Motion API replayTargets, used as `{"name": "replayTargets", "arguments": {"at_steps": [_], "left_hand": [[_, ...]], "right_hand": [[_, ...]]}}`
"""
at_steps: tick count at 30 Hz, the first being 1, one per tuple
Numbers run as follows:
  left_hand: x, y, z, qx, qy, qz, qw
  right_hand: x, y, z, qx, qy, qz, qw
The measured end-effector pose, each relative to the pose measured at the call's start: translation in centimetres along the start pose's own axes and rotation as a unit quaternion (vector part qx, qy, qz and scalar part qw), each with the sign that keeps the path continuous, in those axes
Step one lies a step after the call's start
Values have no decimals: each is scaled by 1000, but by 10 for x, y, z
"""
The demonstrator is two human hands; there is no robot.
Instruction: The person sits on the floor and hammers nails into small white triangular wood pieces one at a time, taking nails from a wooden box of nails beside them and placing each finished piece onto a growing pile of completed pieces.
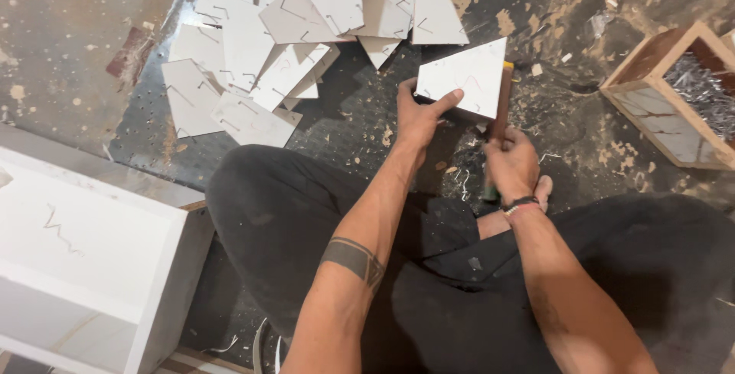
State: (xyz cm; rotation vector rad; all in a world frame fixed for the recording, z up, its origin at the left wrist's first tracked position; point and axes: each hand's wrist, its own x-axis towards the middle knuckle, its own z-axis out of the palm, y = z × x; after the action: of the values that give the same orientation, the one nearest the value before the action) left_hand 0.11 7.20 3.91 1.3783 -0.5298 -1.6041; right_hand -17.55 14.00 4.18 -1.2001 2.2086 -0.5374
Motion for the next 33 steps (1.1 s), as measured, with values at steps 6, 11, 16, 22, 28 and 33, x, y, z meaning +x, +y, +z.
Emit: {"name": "replayTargets", "arguments": {"at_steps": [6, 11, 16, 22, 28, 33], "left_hand": [[2, -1, 2, 16, 15, -1, 1000], [0, -4, 2, 28, 30, -1, 999], [2, -1, 4, 22, 19, 0, 1000], [1, -3, 5, 26, 30, 1, 999], [18, -31, 2, 56, 49, 106, 992], [33, -57, 11, 91, 86, 140, 982]], "right_hand": [[-22, -20, -51, 355, -41, 65, 932], [-82, -32, -123, 300, -119, -111, 940], [-88, -45, -161, -63, -102, -174, 977], [-103, -79, -193, -154, -38, -268, 950], [-101, -108, -195, -266, -66, -332, 902], [-76, -102, -185, -335, -126, -231, 905]]}}
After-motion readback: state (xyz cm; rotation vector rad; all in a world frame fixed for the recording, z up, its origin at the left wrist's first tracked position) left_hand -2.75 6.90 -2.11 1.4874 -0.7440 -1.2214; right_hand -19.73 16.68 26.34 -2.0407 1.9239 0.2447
